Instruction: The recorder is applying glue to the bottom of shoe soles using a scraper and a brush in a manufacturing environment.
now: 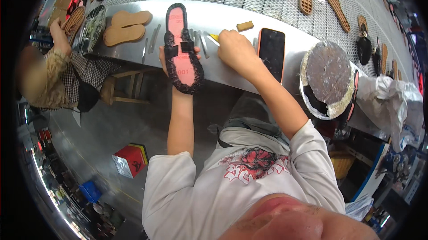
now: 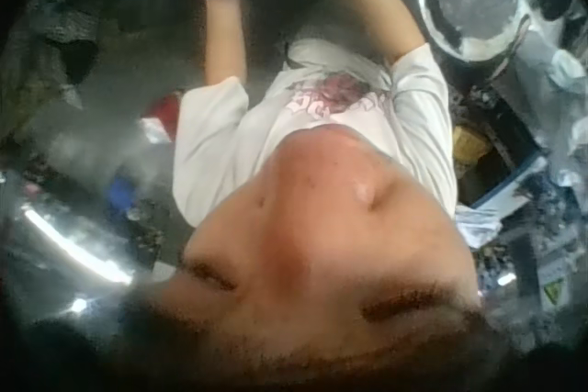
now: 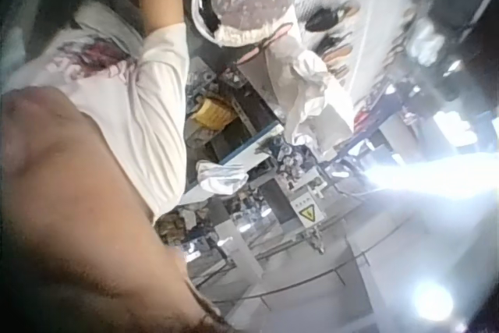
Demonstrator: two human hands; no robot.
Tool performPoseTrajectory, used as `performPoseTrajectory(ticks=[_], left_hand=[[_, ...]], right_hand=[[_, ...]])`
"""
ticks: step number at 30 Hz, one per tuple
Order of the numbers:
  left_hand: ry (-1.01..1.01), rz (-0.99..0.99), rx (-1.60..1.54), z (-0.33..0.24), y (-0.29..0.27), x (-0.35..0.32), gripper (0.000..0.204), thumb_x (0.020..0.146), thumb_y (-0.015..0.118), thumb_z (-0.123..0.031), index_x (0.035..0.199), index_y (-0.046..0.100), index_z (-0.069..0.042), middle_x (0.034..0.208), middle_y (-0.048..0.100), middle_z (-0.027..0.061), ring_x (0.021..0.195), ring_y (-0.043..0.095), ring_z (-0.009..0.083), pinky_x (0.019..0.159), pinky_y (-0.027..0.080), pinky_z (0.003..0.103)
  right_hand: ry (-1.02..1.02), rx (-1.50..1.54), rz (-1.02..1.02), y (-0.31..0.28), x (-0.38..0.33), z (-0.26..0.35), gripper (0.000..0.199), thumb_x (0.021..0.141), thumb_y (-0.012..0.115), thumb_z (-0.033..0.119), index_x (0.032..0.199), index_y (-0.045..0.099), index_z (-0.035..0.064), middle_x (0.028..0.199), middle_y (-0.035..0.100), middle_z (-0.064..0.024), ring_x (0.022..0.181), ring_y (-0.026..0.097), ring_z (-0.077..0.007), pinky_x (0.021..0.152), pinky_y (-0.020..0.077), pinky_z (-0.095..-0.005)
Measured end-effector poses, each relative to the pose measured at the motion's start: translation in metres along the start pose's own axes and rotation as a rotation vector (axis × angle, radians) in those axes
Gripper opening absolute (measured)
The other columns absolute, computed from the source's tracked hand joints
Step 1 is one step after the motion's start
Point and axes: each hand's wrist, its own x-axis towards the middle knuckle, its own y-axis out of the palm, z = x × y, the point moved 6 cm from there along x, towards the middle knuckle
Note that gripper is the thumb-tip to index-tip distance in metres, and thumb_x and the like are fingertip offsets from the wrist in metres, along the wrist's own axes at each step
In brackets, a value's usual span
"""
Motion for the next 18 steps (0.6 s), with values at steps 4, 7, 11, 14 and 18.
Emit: performPoseTrajectory(ticks=[4, 7, 11, 14, 18], left_hand=[[-0.002, 0.010, -0.061, 0.002, 0.002, -0.001, 0.078, 0.092, 0.038, -0.068, 0.123, 0.053, 0.002, 0.092, 0.065, 0.0287, 0.073, 0.069, 0.0342, 0.056, 0.059, 0.038], [-0.001, 0.043, -0.078, 0.004, 0.010, -0.002, 0.080, 0.092, 0.038, -0.069, 0.124, 0.052, 0.003, 0.096, 0.065, 0.0285, 0.074, 0.069, 0.0330, 0.058, 0.060, 0.037], [0.064, 0.074, -0.055, 0.008, 0.030, -0.007, 0.083, 0.091, 0.039, -0.070, 0.129, 0.049, 0.003, 0.102, 0.064, 0.0286, 0.082, 0.069, 0.0329, 0.066, 0.061, 0.037], [0.084, 0.083, -0.003, 0.030, 0.057, -0.018, 0.081, 0.093, 0.040, -0.067, 0.133, 0.045, 0.004, 0.115, 0.060, 0.0280, 0.092, 0.068, 0.0313, 0.071, 0.061, 0.040], [0.022, 0.125, -0.057, 0.079, 0.108, -0.034, 0.082, 0.094, 0.041, -0.063, 0.143, 0.035, 0.002, 0.127, 0.054, 0.0312, 0.110, 0.062, 0.0358, 0.086, 0.057, 0.044]], right_hand=[[0.052, -0.010, 0.051, -0.001, 0.002, 0.000, 0.017, 0.078, 0.057, 0.007, 0.085, 0.061, -0.0076, 0.083, 0.065, -0.0280, 0.080, 0.065, -0.0443, 0.077, 0.0516, -0.0509], [0.146, 0.009, 0.069, -0.022, -0.014, 0.001, 0.016, 0.080, 0.060, 0.008, 0.089, 0.060, -0.0042, 0.083, 0.064, -0.0255, 0.080, 0.064, -0.0428, 0.073, 0.0496, -0.0504], [-0.017, 0.173, -0.170, -0.075, -0.067, 0.021, 0.011, 0.082, 0.062, 0.006, 0.086, 0.057, -0.0019, 0.092, 0.065, -0.0228, 0.081, 0.065, -0.0412, 0.066, 0.0513, -0.0473], [-0.045, 0.329, -0.343, -0.109, -0.102, 0.022, 0.013, 0.081, 0.068, 0.002, 0.088, 0.057, 0.0016, 0.092, 0.066, -0.0156, 0.078, 0.065, -0.0357, 0.064, 0.0506, -0.0419], [-0.240, 0.427, -0.626, -0.141, -0.127, 0.019, 0.026, 0.072, 0.075, -0.008, 0.089, 0.059, 0.0019, 0.096, 0.069, -0.0129, 0.068, 0.063, -0.0268, 0.061, 0.0505, -0.0331]])
